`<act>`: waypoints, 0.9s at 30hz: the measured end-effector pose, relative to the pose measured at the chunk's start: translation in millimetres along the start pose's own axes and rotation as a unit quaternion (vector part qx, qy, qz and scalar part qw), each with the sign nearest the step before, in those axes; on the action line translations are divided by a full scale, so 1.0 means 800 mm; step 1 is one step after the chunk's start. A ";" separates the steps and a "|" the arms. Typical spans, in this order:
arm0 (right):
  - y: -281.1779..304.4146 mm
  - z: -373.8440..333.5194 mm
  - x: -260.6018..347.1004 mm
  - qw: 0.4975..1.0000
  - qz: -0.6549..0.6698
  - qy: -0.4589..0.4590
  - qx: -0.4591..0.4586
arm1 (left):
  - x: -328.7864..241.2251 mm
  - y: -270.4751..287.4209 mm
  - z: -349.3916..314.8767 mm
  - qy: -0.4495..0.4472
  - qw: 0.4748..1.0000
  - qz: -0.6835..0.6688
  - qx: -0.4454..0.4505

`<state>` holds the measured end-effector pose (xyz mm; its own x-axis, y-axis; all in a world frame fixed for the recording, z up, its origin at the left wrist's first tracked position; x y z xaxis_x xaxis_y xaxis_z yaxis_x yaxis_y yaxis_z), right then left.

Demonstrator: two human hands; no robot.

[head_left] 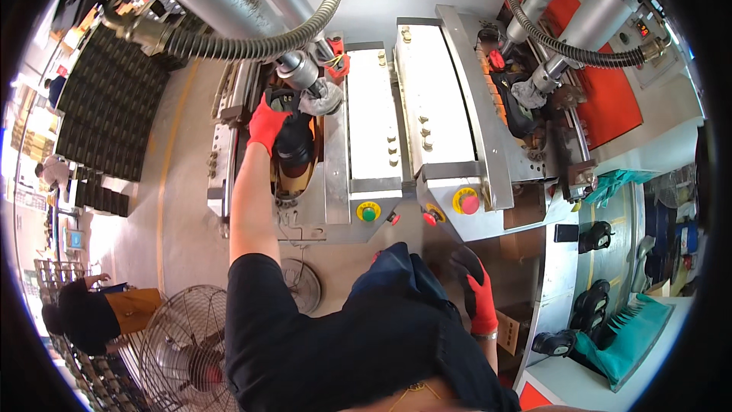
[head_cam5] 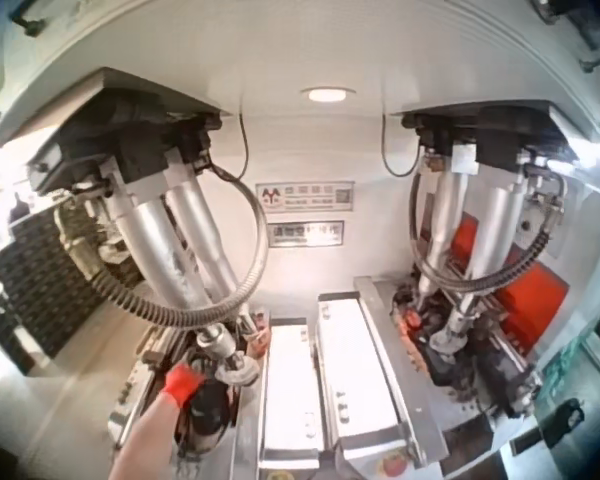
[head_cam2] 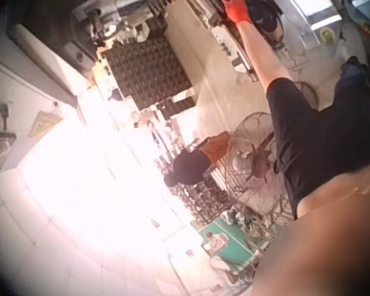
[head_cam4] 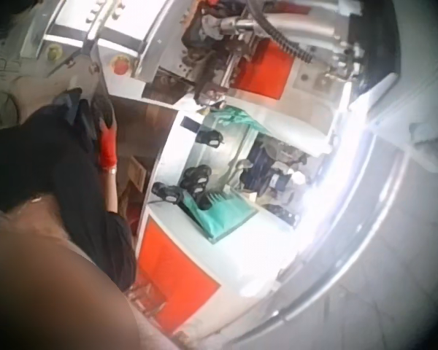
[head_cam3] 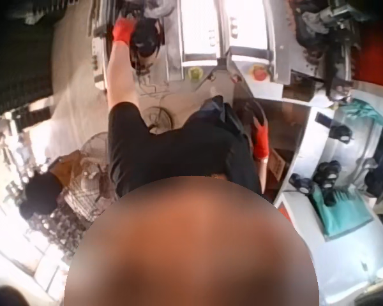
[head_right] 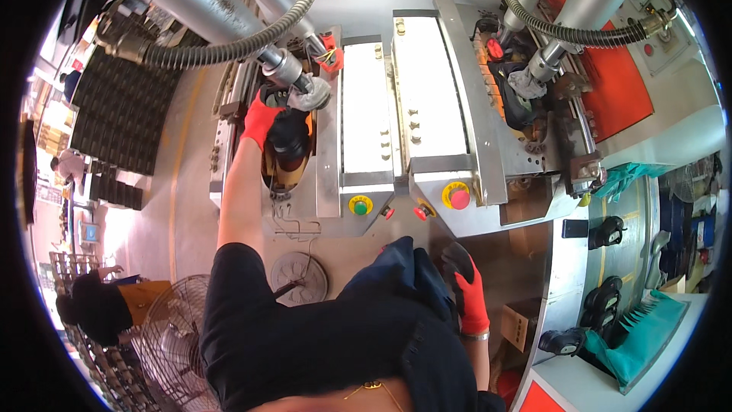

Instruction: The person repeatedly picks up pairs of sneakers from a conveyor belt, places them into a machine, and removes them after processing. The person handles both gray and black sneakers, placing them on the belt after each cycle.

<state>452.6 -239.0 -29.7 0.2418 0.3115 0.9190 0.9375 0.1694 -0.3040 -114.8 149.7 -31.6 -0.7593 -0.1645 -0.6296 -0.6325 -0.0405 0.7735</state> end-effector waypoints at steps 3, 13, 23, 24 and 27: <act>0.009 -0.002 0.000 0.998 -0.008 0.019 -0.052 | 0.002 -0.036 -0.013 0.042 0.997 0.064 0.011; -0.019 0.049 0.015 0.999 0.025 0.004 -0.035 | 0.046 -0.043 -0.055 0.022 0.996 -0.046 -0.068; 0.004 0.057 0.109 0.993 0.100 0.030 0.062 | -0.224 -0.280 -0.339 -0.170 0.983 -0.031 0.068; 0.006 0.060 0.125 0.991 0.104 0.039 0.079 | -0.236 -0.295 -0.338 -0.163 0.978 0.098 0.086; 0.043 0.069 0.167 0.988 0.093 0.073 0.095 | -0.236 -0.314 -0.324 -0.096 0.971 0.200 0.091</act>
<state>503.2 -140.0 69.0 0.4518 0.2183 0.8650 0.8130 0.2985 -0.4999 227.0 -64.3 -88.2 -0.9531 0.0566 -0.2973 -0.2847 0.1659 0.9441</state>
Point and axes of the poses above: each hand's wrist, its own z-axis towards the middle knuckle, its own y-axis out of the back of the hand, x = y × z, the point moved 10 cm from there along z, towards the middle knuckle, and after that the axes turned 15 degrees about x, right-handed, at the moved point
